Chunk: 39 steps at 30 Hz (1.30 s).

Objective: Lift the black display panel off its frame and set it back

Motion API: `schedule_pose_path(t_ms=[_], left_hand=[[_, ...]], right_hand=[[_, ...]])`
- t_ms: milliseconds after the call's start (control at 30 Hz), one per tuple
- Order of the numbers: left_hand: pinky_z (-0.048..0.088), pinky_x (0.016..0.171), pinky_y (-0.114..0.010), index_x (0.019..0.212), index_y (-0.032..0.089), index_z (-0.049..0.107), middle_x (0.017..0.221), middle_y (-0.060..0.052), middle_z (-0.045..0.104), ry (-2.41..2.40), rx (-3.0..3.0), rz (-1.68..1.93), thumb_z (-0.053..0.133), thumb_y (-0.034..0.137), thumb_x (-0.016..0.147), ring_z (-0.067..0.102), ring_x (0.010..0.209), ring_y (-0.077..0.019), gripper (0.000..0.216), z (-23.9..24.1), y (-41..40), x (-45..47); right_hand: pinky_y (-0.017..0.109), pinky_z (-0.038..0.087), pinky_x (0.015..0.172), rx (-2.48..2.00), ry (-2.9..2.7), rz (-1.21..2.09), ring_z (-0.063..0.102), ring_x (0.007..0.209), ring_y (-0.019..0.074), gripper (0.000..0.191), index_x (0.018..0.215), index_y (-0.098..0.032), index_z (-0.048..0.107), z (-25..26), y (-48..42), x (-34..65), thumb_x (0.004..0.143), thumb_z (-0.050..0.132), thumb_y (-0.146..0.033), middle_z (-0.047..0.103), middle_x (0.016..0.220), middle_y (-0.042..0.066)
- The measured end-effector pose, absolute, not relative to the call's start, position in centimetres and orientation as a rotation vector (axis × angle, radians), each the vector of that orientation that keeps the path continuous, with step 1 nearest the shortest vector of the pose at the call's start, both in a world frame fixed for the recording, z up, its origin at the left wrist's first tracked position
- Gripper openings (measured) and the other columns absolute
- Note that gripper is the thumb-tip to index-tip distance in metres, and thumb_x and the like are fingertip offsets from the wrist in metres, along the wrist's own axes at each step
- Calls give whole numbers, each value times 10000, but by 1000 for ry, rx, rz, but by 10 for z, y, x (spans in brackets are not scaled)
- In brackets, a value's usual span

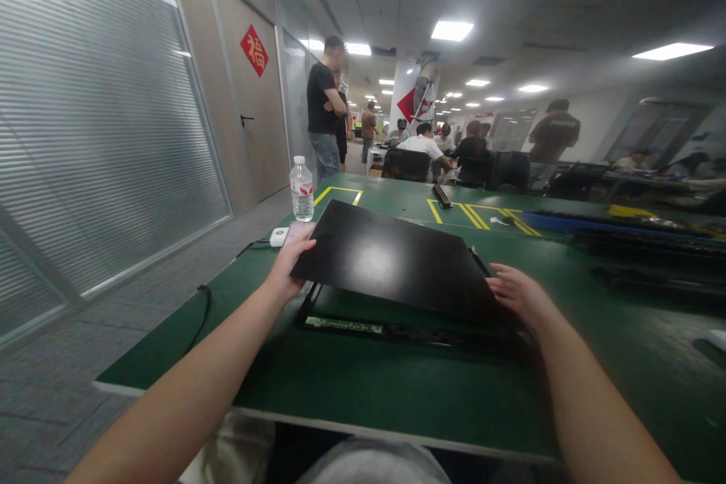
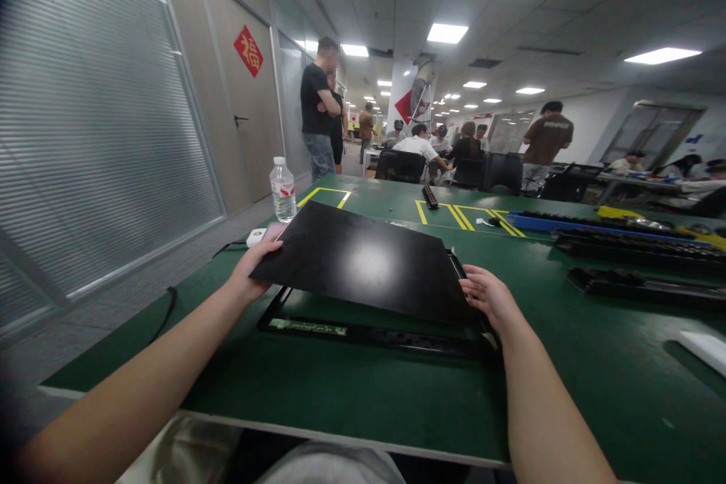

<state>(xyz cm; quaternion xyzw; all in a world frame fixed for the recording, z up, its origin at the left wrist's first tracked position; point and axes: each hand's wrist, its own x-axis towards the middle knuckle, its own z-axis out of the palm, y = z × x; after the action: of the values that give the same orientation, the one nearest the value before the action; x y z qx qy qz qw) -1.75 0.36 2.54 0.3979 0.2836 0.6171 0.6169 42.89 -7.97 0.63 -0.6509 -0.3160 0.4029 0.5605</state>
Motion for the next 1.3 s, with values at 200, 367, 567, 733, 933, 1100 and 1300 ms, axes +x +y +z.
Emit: schedule_pose_path(t_ms=[200, 367, 567, 733, 933, 1100, 1300], left_hand=[[563, 791, -306, 1193, 126, 705, 1011, -83, 776, 689, 916, 1387, 772, 184, 605, 723, 928, -259, 595, 17, 6, -15], [571, 737, -296, 1178, 123, 719, 994, -94, 782, 717, 912, 1351, 783, 178, 596, 736, 878, -258, 588, 16, 3, -12], [573, 673, -285, 1117, 133, 745, 902, -84, 790, 787, 863, 1345, 773, 137, 586, 743, 795, -245, 531, 17, -1, -7], [575, 683, -286, 1127, 119, 736, 898, -87, 791, 800, 859, 1323, 785, 128, 580, 743, 792, -242, 550, 16, -2, -6], [571, 675, -285, 1145, 115, 735, 884, -92, 790, 785, 877, 1315, 778, 115, 577, 745, 799, -250, 569, 13, 1, -7], [565, 648, -276, 1128, 119, 743, 879, -89, 790, 782, 910, 1284, 760, 123, 604, 742, 768, -238, 524, 12, 0, -6], [559, 626, -270, 1126, 123, 745, 898, -86, 791, 772, 945, 1270, 757, 129, 609, 738, 746, -228, 517, 10, 1, -7]], right_hand=[[211, 341, 455, -1628, -786, 803, 558, 551, 133, 354, 1042, -157, 663, -1, -75, 434, 716, 621, -287, 735, 757, 95], [210, 287, 438, -1667, -752, 701, 468, 494, 112, 333, 962, -158, 677, -2, -76, 435, 669, 653, -315, 727, 695, 92], [263, 349, 470, -1715, -760, 611, 470, 488, 141, 363, 935, -160, 692, -4, -77, 435, 654, 656, -387, 720, 664, 99], [289, 393, 517, -1737, -787, 555, 480, 517, 157, 312, 878, -171, 688, -6, -77, 438, 650, 634, -378, 708, 635, 88], [305, 406, 541, -1749, -809, 550, 502, 531, 171, 291, 852, -175, 684, -5, -78, 437, 654, 617, -377, 702, 622, 88], [314, 423, 558, -1800, -816, 512, 580, 599, 206, 308, 851, -169, 689, -5, -79, 436, 658, 616, -399, 708, 642, 109], [324, 424, 557, -1829, -820, 515, 585, 595, 216, 383, 932, -157, 713, -8, -78, 440, 668, 614, -416, 716, 647, 107]])
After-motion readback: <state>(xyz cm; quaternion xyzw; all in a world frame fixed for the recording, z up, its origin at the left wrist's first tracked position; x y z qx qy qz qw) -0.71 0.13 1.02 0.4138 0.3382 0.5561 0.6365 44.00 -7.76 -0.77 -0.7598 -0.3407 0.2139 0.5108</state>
